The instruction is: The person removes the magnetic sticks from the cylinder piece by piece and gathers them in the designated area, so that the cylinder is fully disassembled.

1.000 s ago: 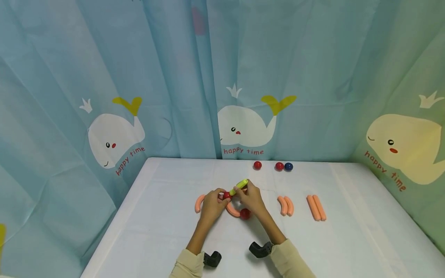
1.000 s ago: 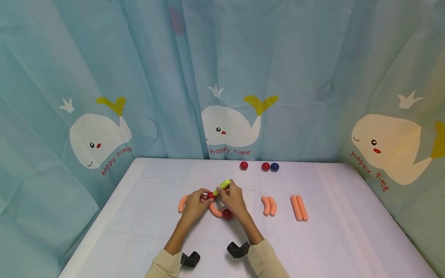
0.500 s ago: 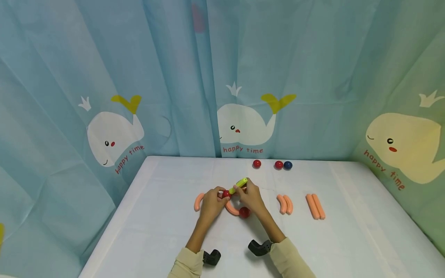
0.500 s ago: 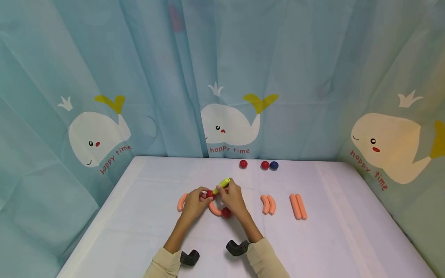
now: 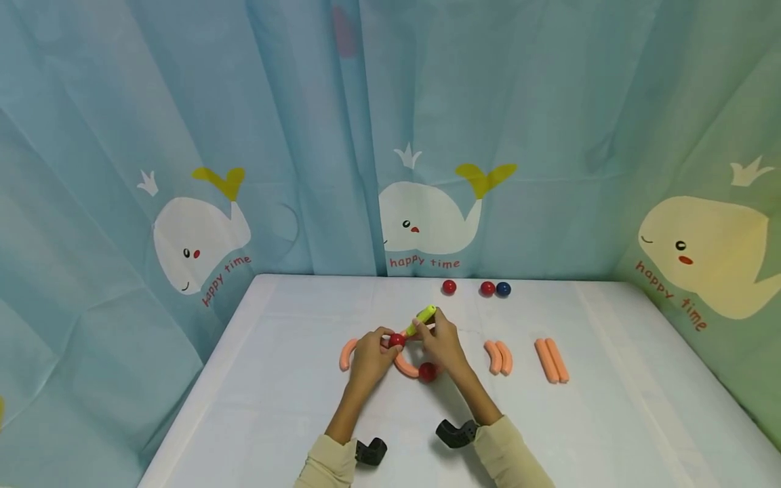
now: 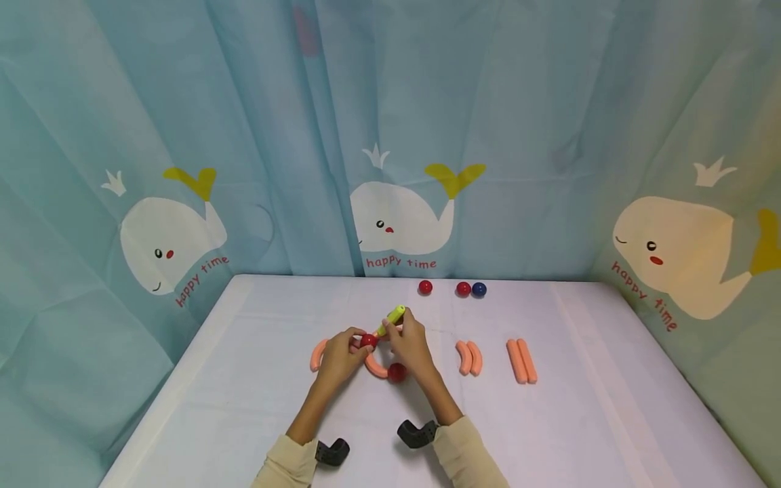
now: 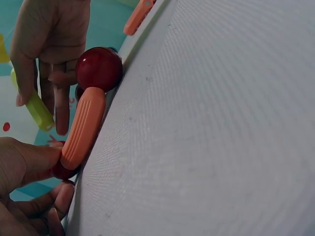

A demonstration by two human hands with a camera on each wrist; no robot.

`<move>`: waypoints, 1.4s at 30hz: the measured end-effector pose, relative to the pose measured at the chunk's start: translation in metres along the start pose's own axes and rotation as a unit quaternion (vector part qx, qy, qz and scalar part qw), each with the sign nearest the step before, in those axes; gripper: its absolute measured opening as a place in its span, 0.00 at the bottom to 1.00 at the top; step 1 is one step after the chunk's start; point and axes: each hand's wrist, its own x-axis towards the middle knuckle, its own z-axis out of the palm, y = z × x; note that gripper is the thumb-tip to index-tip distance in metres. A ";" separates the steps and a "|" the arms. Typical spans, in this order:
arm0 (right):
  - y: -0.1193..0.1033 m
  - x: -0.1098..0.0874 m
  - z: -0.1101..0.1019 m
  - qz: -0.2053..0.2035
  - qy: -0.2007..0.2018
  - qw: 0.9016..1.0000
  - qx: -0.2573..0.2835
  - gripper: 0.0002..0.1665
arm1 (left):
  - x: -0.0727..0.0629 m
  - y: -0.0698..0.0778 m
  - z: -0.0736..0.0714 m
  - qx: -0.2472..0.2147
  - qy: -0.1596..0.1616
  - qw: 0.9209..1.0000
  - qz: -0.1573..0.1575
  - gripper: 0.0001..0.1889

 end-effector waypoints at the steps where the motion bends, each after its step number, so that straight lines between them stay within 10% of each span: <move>1: 0.000 0.000 0.000 -0.005 0.002 1.000 0.000 0.15 | 0.000 0.000 0.000 -0.001 0.000 1.000 0.000 0.15; 25: 0.010 -0.019 -0.072 -0.051 0.037 0.998 0.012 0.19 | -0.002 -0.001 -0.002 -0.012 -0.010 1.000 -0.015 0.16; 42: 0.054 -0.044 -0.178 0.060 0.156 0.977 -0.135 0.30 | -0.003 0.002 0.000 -0.012 -0.008 1.000 -0.013 0.16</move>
